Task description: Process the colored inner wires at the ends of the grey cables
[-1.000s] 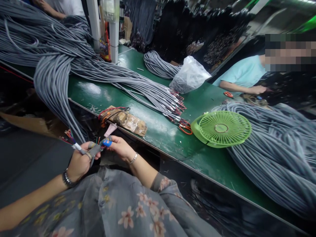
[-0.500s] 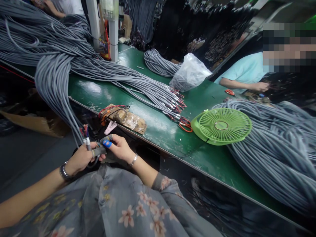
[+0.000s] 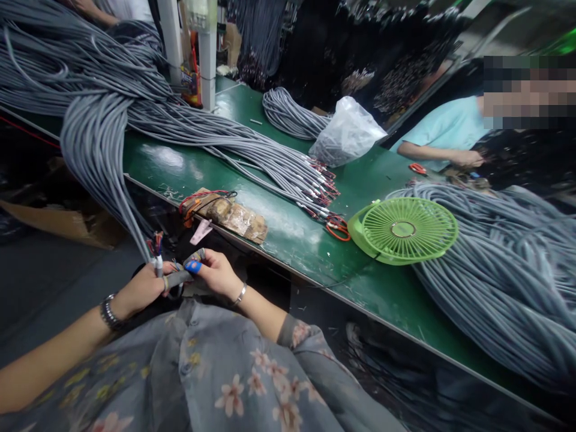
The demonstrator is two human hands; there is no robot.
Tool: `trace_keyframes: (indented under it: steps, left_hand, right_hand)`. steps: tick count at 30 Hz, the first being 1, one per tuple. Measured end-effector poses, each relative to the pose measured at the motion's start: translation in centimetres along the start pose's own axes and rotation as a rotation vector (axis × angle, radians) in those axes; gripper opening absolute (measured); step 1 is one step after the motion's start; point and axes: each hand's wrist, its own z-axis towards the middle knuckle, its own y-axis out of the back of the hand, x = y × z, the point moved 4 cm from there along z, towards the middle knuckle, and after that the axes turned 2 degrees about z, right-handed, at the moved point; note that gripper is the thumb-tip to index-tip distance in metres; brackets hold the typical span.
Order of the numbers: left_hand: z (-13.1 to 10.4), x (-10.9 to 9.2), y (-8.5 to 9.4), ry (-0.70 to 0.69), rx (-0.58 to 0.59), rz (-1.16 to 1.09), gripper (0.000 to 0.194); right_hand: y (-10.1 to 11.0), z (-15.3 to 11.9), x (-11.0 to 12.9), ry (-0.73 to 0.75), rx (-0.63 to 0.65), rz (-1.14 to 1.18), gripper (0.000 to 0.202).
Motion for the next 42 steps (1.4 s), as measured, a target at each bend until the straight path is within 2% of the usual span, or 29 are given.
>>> trace_keyframes:
  steps: [2,4,9,13,18,23,28,35,39,42]
  left_hand:
    - [-0.3,-0.2,0.1,-0.023,0.041,0.037,0.050]
    - [-0.6,-0.1,0.1,-0.029,0.023,0.025,0.049]
    - [-1.0,1.2,0.2,-0.041,-0.124,-0.087,0.040]
    - [-0.8,2.0,0.1,-0.026,-0.223,-0.233,0.040]
    - [-0.8,1.7,-0.2,0.014,-0.293,-0.332,0.037]
    - [-0.9,1.3,-0.3,0.026,-0.363,-0.393,0.040]
    - [-0.9,1.5,-0.4,0.034,-0.338,-0.376,0.040]
    - [-0.9,1.4,-0.2,-0.042,-0.221,-0.155,0.037]
    - [-0.7,1.4,0.0,-0.008,-0.149,-0.122,0.030]
    - [-0.7,1.4,-0.1,0.018,-0.142,-0.139,0.027]
  right_hand:
    - [-0.3,0.2,0.7,0.010,0.043,-0.065,0.054]
    - [-0.6,0.4,1.2,0.019,0.045,-0.092,0.053]
    - [-0.8,0.5,1.3,-0.036,-0.049,0.014,0.053]
    - [-0.5,0.2,0.7,-0.088,-0.114,0.097,0.058]
    - [-0.7,-0.1,0.6,-0.091,-0.140,0.148,0.065]
    - [-0.7,-0.1,0.5,-0.085,-0.115,0.125,0.063]
    - [-0.3,0.0,0.7,-0.107,-0.099,0.117,0.059]
    - [-0.9,1.0,1.5,-0.105,0.000,0.055,0.059]
    - [-1.1,1.0,1.6,-0.025,0.006,-0.015,0.055]
    - [-1.0,0.8,1.6,0.040,-0.045,-0.084,0.050]
